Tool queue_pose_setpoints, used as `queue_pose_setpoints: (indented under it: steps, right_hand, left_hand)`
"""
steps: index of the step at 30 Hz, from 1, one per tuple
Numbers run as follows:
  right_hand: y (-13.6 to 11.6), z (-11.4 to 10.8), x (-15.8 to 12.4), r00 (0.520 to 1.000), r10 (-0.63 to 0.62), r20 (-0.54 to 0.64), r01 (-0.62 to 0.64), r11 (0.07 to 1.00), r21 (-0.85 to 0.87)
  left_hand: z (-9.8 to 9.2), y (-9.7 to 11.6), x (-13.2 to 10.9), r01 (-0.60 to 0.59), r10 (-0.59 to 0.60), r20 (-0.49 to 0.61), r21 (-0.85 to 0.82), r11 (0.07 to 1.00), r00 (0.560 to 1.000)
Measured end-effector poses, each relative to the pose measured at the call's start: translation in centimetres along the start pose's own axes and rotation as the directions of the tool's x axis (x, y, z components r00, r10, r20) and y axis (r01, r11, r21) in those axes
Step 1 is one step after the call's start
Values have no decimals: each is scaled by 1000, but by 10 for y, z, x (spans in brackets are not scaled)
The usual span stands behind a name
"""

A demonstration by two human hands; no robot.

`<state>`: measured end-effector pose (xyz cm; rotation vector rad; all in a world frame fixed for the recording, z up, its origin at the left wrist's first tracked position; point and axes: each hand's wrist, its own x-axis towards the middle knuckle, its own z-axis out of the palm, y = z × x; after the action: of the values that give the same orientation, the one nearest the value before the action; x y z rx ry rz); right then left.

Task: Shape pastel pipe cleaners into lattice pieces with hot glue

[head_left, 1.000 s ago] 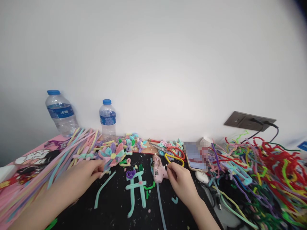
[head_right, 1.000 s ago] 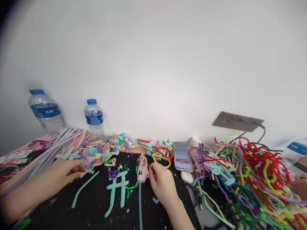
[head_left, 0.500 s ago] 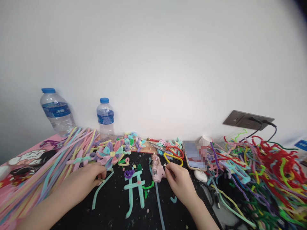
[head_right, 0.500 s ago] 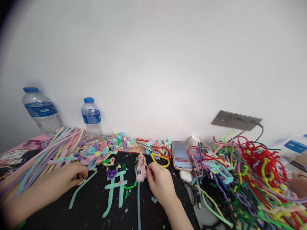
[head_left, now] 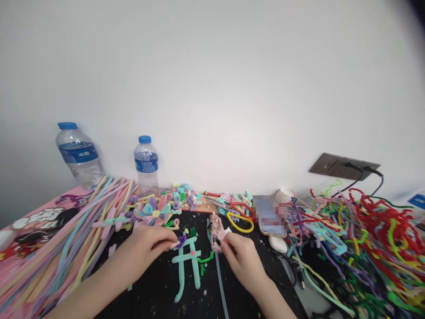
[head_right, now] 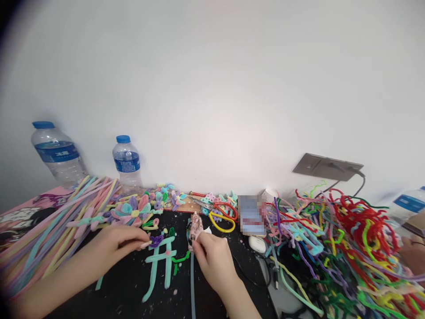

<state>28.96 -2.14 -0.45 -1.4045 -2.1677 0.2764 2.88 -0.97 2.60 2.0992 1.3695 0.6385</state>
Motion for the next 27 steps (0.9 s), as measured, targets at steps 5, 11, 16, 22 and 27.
queue_pose_setpoints:
  steps: [5, 11, 16, 22, 27]
  right_hand:
    - [-19, 5, -3, 988, -123, 89, 116, 990, 76]
    - [-29, 16, -5, 985, -158, 73, 145, 977, 155]
    - [-26, 20, -5, 992, -118, 30, 110, 972, 207]
    - [-24, 22, -7, 994, -105, 0, 103, 973, 206]
    - [-26, 21, -7, 991, -133, 9, 129, 974, 187]
  left_hand:
    - [31, 18, 5, -26, 38, 43, -258, 966, 998]
    - [52, 21, 5, -59, 70, 14, -398, 916, 997]
    - [57, 23, 4, -73, 75, -10, -392, 917, 997]
    - [63, 19, 0, -125, 109, -65, -337, 933, 992]
    - [65, 16, -2, -184, 165, -97, -233, 955, 982]
